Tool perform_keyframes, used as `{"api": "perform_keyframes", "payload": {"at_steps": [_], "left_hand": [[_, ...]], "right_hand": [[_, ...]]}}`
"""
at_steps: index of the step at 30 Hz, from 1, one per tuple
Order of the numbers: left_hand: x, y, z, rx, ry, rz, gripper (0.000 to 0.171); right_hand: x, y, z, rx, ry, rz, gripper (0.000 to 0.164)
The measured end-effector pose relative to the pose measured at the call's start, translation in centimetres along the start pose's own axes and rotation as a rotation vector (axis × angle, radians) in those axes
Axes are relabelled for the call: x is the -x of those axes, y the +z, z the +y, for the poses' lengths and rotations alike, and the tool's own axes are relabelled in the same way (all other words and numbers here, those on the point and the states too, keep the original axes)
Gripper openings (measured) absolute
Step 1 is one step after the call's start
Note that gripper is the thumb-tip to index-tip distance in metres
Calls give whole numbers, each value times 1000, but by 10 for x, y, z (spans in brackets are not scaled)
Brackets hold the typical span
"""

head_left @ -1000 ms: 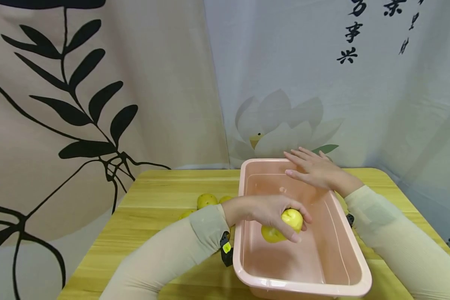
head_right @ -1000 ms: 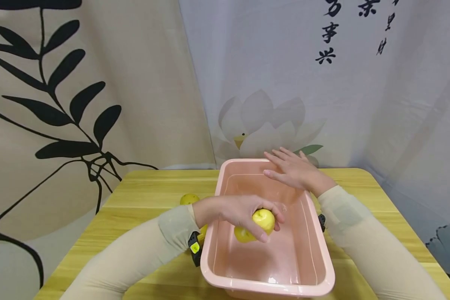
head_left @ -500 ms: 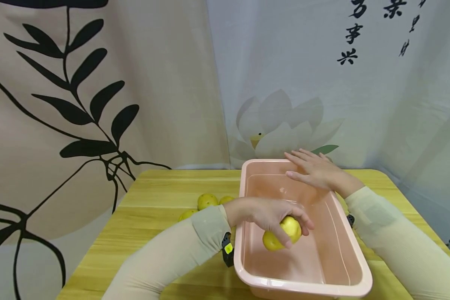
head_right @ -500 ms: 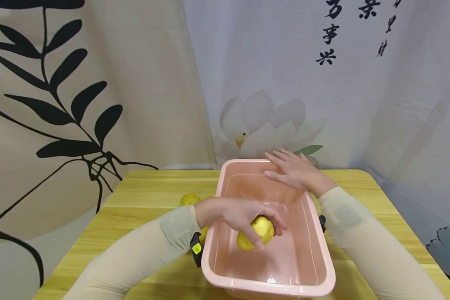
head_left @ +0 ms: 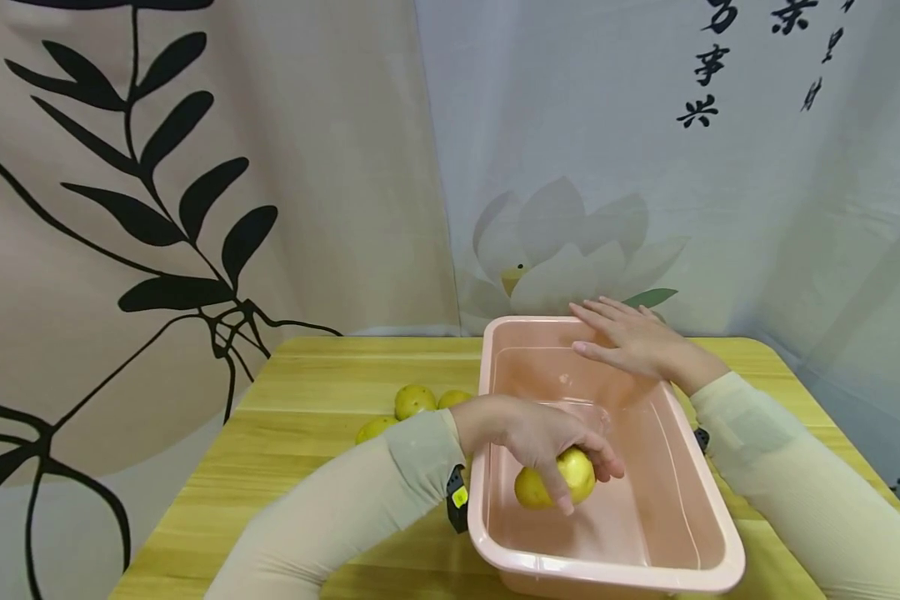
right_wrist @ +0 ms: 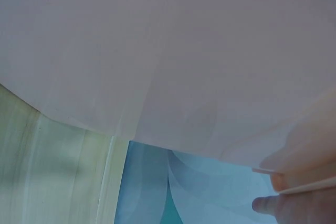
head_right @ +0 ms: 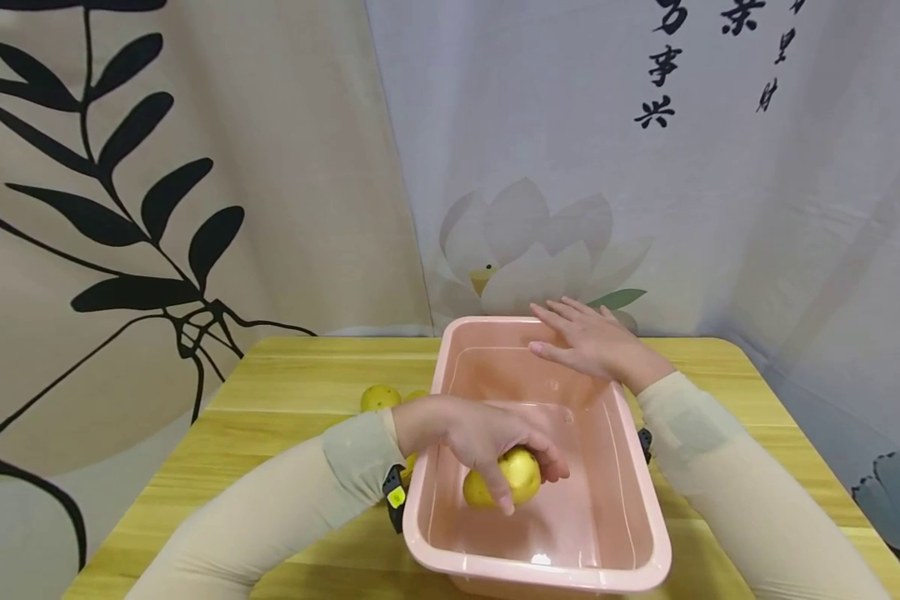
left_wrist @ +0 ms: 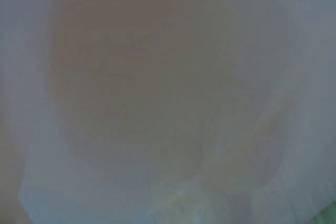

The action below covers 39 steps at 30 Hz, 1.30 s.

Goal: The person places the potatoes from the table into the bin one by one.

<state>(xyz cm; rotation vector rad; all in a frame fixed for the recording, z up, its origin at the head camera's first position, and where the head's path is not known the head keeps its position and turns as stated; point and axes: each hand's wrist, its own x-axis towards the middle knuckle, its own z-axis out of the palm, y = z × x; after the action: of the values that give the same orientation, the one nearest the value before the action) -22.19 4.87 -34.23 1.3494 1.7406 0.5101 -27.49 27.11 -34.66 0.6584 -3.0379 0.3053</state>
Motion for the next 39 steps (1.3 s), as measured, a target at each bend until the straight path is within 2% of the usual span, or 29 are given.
{"api": "perform_keyframes", "payload": {"at_steps": [5,12,15,18,25,39], "left_hand": [[0,1,0,-2,-42,-64,70],[0,2,0,29,-65,-150,69],[0,2,0,13,-78,-170,68],[0,2,0,18,-92,-177,68],[-1,5,1,213,-166,-176,66],[-1,4,-1,237,-146,-144,70]], "right_hand": [[0,-1,0,-8,-3,-6,76],[-1,-3,-1,1,-3,-26,78],[-1,-2,-1,4,-4,-26,78],[-2,-2,0,1,0,-26,78],[-3,0,2,7,-5,-15,77],[-4,0,3,5,-4,-29,77]]}}
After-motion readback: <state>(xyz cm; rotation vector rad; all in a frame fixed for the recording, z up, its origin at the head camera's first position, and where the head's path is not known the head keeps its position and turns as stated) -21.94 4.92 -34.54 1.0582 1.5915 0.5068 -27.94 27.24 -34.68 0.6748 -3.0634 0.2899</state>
